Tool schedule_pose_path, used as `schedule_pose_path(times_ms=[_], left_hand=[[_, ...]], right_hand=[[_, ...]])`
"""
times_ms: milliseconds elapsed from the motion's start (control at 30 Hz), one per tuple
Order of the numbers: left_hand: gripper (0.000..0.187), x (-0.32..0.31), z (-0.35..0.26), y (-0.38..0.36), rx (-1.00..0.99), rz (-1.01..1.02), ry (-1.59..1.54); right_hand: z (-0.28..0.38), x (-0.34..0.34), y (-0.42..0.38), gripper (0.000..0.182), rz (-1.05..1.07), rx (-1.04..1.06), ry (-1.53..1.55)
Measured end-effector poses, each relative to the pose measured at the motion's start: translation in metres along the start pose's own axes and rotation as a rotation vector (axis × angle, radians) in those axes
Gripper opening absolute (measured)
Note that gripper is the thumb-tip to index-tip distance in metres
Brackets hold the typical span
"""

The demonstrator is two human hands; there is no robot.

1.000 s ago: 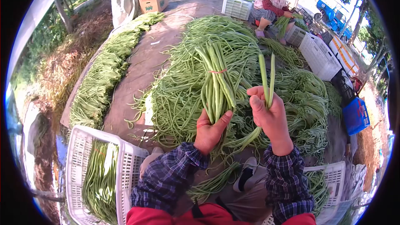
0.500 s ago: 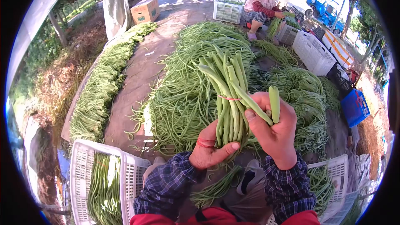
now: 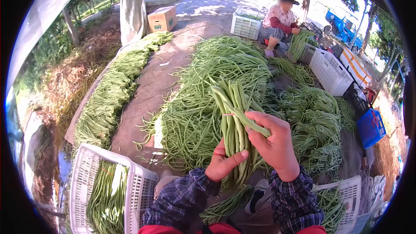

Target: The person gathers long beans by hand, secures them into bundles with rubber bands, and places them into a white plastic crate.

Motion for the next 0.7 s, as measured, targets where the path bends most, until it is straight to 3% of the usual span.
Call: schedule_pose_path(times_ms=[267, 533, 633, 700], left_hand=[[0.043, 0.024, 0.004, 0.009, -0.054, -0.227, -0.137], [0.041, 0.019, 0.008, 0.014, -0.059, -0.207, -0.077], [0.029, 0.038, 0.009, 0.016, -0.107, -0.308, -0.157], [0.023, 0.055, -0.005, 0.023, -0.055, -0.383, -0.191]], right_hand=[[-0.018, -0.018, -0.016, 0.029, 0.049, -0.023, -0.036], [-0.032, -0.007, -0.039, 0.026, 0.006, -0.082, -0.044], [-0.039, -0.009, -0.060, 0.026, 0.060, -0.118, -0.041], [-0.057, -0.019, -0.088, 0.024, 0.198, -0.301, 0.092]])
Point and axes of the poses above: each hand's wrist, its own y-axis towards the middle knuckle, its own x-axis out of the back of the hand, z = x × y, the point moved 10 cm from there along y, towards the middle knuckle, and after that the axes turned 7 degrees about x, right-handed, at the moved point
